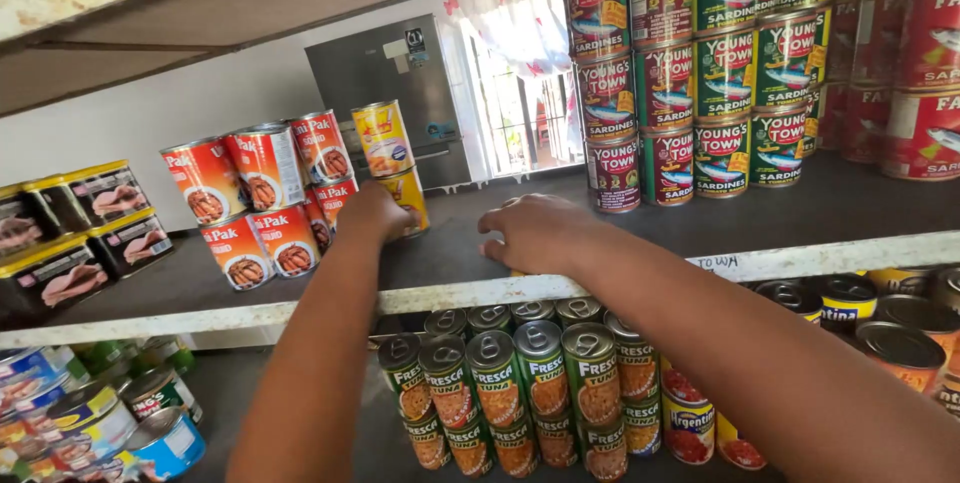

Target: Shelving and organizing various canned food items on store shelves from a storage box.

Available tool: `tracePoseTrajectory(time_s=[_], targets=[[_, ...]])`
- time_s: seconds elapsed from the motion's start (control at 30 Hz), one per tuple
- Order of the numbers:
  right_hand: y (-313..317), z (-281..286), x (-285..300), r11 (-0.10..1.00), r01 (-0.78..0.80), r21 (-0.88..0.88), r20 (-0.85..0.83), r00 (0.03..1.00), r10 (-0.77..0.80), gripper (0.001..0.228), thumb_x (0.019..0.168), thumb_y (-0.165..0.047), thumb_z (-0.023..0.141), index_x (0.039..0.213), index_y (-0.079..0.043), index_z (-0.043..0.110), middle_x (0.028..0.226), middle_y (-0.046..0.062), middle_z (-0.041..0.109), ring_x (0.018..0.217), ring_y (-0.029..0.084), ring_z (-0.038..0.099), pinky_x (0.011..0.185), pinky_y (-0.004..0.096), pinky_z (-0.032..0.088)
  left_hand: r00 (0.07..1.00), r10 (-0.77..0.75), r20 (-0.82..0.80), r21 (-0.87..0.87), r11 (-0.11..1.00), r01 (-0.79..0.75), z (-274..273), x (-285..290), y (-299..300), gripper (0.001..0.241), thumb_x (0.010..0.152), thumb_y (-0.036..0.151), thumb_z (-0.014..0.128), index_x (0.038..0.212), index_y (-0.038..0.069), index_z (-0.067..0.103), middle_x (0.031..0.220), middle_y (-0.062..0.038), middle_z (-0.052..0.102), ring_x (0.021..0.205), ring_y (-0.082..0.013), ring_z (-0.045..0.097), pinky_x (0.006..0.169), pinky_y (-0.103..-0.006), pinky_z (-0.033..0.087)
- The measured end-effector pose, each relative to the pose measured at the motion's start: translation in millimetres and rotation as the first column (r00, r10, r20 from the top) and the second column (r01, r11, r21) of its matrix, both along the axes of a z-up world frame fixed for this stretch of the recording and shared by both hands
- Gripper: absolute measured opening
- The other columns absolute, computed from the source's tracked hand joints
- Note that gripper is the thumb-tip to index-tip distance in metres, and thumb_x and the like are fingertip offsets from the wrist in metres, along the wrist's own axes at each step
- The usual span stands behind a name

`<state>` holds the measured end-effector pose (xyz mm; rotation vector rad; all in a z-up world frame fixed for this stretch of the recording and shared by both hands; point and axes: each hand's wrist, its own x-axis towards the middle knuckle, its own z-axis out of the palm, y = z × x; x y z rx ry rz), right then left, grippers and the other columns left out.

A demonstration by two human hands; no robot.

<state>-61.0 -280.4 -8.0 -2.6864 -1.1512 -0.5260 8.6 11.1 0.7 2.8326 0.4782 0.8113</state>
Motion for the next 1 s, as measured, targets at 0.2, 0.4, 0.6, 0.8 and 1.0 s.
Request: tracePoseTrajectory(time_s=[0.2, 0.4, 0.6, 0.8, 1.0], targets=[[1, -3, 4, 0.999, -0.037, 0.005, 0.026, 0.999, 0.036, 0.043, 0.095, -0.045, 0.055, 0.127, -0.019, 0.067, 0.124, 0.011, 0.069, 0.12, 0.033, 0.062, 0.101, 0.05, 0.047, 0.999, 0.023, -0.044, 0.021, 1.0, -0.022, 3, 4, 15, 0.061, 0.068, 0.049, 0.088, 0.106, 0.002, 0.079, 0.11, -0.016, 0.078, 0.105, -0.0305, 0.075, 0.091, -0.0421, 0.058], [1, -3, 4, 0.998, -0.055, 0.01, 0.038, 0.998, 0.054, 0.042, 0.096, -0.044, 0.054, 0.127, -0.019, 0.067, 0.122, 0.011, 0.069, 0.119, 0.033, 0.062, 0.099, 0.05, 0.047, 0.983, 0.182, -0.028, 0.072, 0.981, -0.18, 17, -28, -6, 0.063, 0.075, 0.05, 0.089, 0.117, 0.006, 0.075, 0.12, -0.017, 0.073, 0.114, -0.0326, 0.07, 0.093, -0.0435, 0.056], [2, -3, 5, 0.998, -0.063, 0.008, 0.036, 0.997, 0.063, 0.041, 0.096, -0.044, 0.054, 0.127, -0.02, 0.067, 0.123, 0.01, 0.069, 0.118, 0.032, 0.063, 0.099, 0.05, 0.047, 0.978, 0.202, -0.059, 0.046, 0.979, -0.2, 19, -31, -16, 0.054, 0.084, 0.038, 0.083, 0.128, 0.01, 0.07, 0.132, -0.017, 0.067, 0.123, -0.0344, 0.064, 0.098, -0.0466, 0.054], [8, -11, 30, 0.997, -0.079, 0.011, 0.085, 0.993, 0.078, 0.04, 0.095, -0.044, 0.056, 0.121, -0.019, 0.071, 0.115, 0.013, 0.071, 0.113, 0.035, 0.065, 0.097, 0.051, 0.049, 0.98, 0.185, 0.069, 0.061, 0.98, -0.189, -8, 21, 29, 0.037, 0.095, 0.031, 0.063, 0.125, 0.011, 0.072, 0.13, -0.018, 0.069, 0.121, -0.0373, 0.065, 0.096, -0.0516, 0.053], [-2, -1, 4, 0.987, -0.044, 0.155, 0.162, 0.987, 0.018, 0.033, 0.099, -0.041, 0.051, 0.102, -0.017, 0.074, 0.1, 0.013, 0.073, 0.094, 0.038, 0.07, 0.08, 0.055, 0.054, 0.99, 0.002, 0.142, 0.161, 0.987, -0.025, 11, -68, -58, 0.042, 0.097, 0.048, 0.064, 0.109, 0.009, 0.075, 0.11, -0.022, 0.072, 0.101, -0.0404, 0.069, 0.083, -0.0513, 0.055]])
